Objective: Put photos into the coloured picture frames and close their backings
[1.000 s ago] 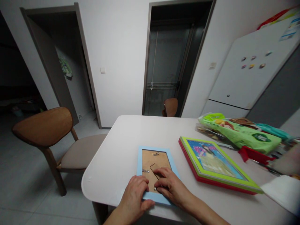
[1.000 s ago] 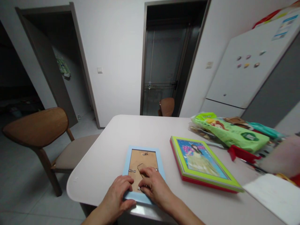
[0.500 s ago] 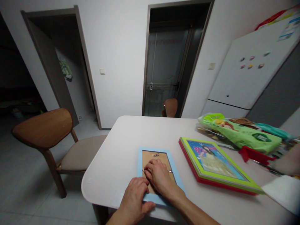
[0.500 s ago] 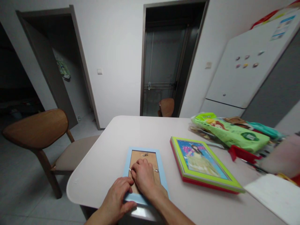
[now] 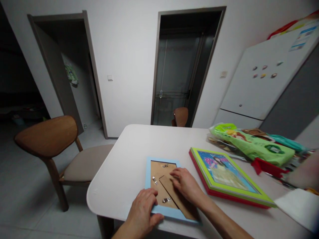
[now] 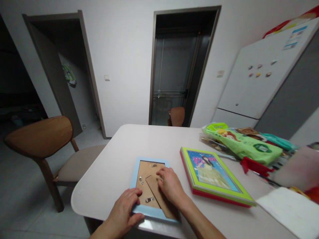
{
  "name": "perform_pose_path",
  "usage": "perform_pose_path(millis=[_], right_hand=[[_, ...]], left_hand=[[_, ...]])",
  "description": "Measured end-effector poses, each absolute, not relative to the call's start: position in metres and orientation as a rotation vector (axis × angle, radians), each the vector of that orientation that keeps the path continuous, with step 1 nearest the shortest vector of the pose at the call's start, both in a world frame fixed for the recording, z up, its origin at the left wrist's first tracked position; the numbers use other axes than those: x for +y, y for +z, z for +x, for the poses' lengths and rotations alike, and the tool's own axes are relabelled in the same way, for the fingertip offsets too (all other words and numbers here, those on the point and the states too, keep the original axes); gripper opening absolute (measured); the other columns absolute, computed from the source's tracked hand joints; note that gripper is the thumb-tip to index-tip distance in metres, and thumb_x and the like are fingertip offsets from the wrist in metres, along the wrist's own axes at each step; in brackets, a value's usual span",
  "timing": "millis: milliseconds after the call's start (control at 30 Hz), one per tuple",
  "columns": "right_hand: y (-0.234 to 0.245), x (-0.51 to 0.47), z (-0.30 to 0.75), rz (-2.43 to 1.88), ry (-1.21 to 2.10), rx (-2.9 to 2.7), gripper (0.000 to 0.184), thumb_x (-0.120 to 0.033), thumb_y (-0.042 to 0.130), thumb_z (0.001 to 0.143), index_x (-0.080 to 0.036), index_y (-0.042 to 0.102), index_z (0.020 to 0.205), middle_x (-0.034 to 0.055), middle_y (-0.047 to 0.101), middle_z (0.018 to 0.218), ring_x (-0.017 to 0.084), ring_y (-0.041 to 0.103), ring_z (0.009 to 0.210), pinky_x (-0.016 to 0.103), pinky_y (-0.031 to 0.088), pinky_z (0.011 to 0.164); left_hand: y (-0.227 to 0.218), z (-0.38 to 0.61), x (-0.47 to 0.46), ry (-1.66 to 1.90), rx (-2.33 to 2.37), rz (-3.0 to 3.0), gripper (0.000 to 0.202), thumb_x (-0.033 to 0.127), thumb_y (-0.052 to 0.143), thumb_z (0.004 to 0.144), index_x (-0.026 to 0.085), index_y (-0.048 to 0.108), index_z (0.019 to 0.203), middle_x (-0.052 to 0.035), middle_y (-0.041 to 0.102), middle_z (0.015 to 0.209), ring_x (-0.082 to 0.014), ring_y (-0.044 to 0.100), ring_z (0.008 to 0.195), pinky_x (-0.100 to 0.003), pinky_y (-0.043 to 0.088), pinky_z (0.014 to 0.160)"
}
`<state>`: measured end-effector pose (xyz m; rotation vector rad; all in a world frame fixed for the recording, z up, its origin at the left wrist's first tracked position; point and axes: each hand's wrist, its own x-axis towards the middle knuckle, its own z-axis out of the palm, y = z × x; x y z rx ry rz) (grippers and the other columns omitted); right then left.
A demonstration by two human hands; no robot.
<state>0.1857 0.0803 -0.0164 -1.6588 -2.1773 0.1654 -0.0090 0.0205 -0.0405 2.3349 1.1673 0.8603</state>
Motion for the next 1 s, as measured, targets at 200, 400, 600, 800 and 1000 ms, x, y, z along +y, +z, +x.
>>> perform_pose_path(millis=[200, 400, 600, 800, 1000], right_hand=[[-0.024, 0.082, 0.212, -1.727, 0.133, -2.183, 0.026, -0.011, 0.041, 0.065, -0.015, 0.065, 0.073, 0.0085, 0.057, 0.081, 0.018, 0.048, 0.081, 0.025, 0.034, 0.072], [-0.029, 0.1, 0.191, -1.71, 0.112, -2.156, 0.03, -0.01, 0.038, 0.068, -0.014, 0.062, 0.084, 0.0081, 0.058, 0.085, 0.018, 0.048, 0.084, 0.025, 0.033, 0.078], [-0.02, 0.098, 0.183, -1.694, 0.126, -2.153, 0.029, -0.02, 0.037, 0.073, -0.014, 0.062, 0.087, 0.0089, 0.059, 0.089, 0.018, 0.049, 0.086, 0.027, 0.033, 0.079], [-0.021, 0.064, 0.189, -1.704, 0.268, -2.211, 0.044, -0.035, 0.053, 0.061, -0.017, 0.056, 0.101, 0.0083, 0.057, 0.09, 0.02, 0.051, 0.082, 0.027, 0.037, 0.072], [-0.003, 0.066, 0.186, -1.722, 0.259, -2.161, 0.038, -0.024, 0.049, 0.061, -0.016, 0.059, 0.096, 0.0076, 0.056, 0.082, 0.02, 0.052, 0.079, 0.027, 0.038, 0.071]], left_hand=[[-0.037, -0.01, 0.021, 0.801, 1.173, 2.37, 0.031, 0.017, 0.07, 0.057, 0.018, 0.049, 0.079, -0.0058, 0.054, 0.104, -0.0218, 0.046, 0.097, -0.037, 0.032, 0.089], [-0.039, -0.01, 0.021, 0.778, 1.189, 2.364, 0.033, 0.018, 0.071, 0.056, 0.018, 0.05, 0.082, -0.0061, 0.054, 0.106, -0.0224, 0.045, 0.102, -0.038, 0.031, 0.092], [-0.04, -0.005, 0.024, 0.806, 1.245, 2.331, 0.031, 0.017, 0.069, 0.058, 0.017, 0.051, 0.084, -0.0074, 0.054, 0.108, -0.0217, 0.045, 0.103, -0.035, 0.034, 0.091], [-0.04, -0.001, 0.023, 0.837, 1.28, 2.286, 0.03, 0.013, 0.065, 0.06, 0.017, 0.052, 0.086, -0.0089, 0.05, 0.114, -0.0231, 0.041, 0.109, -0.039, 0.029, 0.095], [-0.037, 0.0, 0.035, 1.111, 1.199, 1.839, 0.041, 0.018, 0.058, 0.066, 0.017, 0.045, 0.104, -0.0101, 0.041, 0.123, -0.0211, 0.038, 0.112, -0.036, 0.031, 0.093]])
